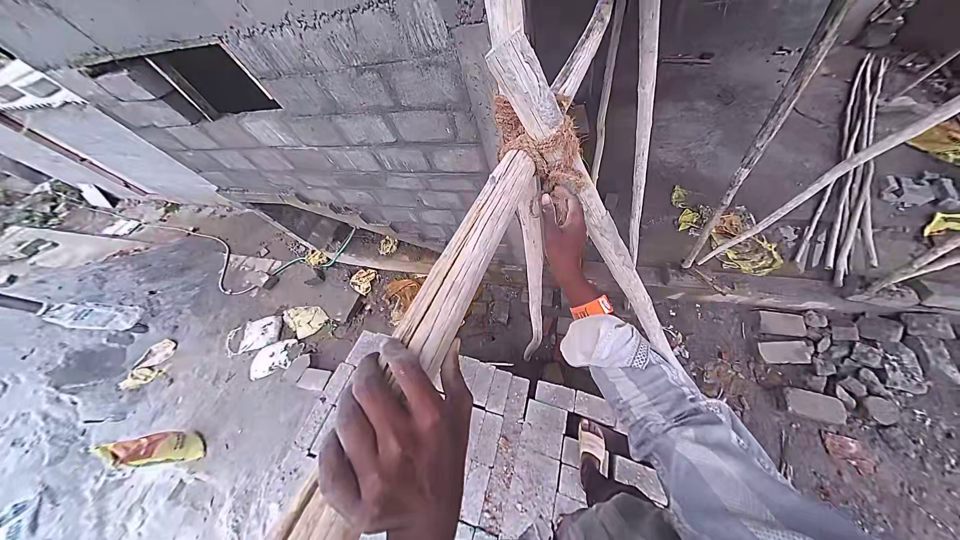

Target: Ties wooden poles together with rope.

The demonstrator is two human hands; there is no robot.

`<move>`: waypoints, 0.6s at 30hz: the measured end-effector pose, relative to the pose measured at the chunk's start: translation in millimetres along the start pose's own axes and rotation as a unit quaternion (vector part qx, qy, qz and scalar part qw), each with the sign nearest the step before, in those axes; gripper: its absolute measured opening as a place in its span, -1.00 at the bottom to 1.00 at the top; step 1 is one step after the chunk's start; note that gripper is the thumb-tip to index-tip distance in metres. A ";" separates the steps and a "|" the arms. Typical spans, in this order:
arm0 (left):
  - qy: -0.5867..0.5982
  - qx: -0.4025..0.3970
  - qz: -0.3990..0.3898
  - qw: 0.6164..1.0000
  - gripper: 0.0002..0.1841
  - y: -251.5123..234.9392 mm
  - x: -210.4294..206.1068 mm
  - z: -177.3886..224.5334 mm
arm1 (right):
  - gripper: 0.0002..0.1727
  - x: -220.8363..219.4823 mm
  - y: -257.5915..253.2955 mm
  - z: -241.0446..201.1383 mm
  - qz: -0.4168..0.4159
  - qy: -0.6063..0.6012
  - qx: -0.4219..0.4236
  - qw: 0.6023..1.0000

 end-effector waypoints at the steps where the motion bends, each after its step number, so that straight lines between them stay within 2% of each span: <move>1: 0.003 -0.001 -0.001 1.000 -0.25 0.7 0.7 0.2 | -0.47 -3.9 -0.5 -8.3 0.040 -0.022 -0.007 0.999; 5: 0.010 -0.003 0.002 1.000 -0.29 0.4 2.8 0.0 | -0.53 -14.4 -10.1 -28.1 0.175 -0.027 -0.026 0.984; 8: 0.004 -0.004 0.008 1.000 -0.30 1.5 0.7 -0.9 | -0.54 -19.5 -18.6 -40.8 0.203 -0.001 -0.039 0.978; 12: -0.003 -0.010 0.013 1.000 -0.29 2.7 0.5 -1.4 | -0.62 -8.1 -23.1 -46.0 0.152 0.068 -0.053 0.985; 16: -0.002 -0.007 0.017 1.000 -0.28 3.1 0.5 -1.0 | -0.58 18.6 -26.3 -54.5 0.039 0.166 -0.047 0.984; 18: 0.000 -0.009 0.016 1.000 -0.27 3.7 -0.3 -1.3 | -0.62 32.9 -33.2 -56.9 0.003 0.197 -0.030 0.980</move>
Point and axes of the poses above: each hand's wrist, its own y-axis away from the middle knuckle, its own x-axis out of the back of the hand, z = x × y, the point moved 2 cm from there along -y, towards the middle knuckle, and after that the axes turned 3 degrees about -x, right-handed, at the moved point
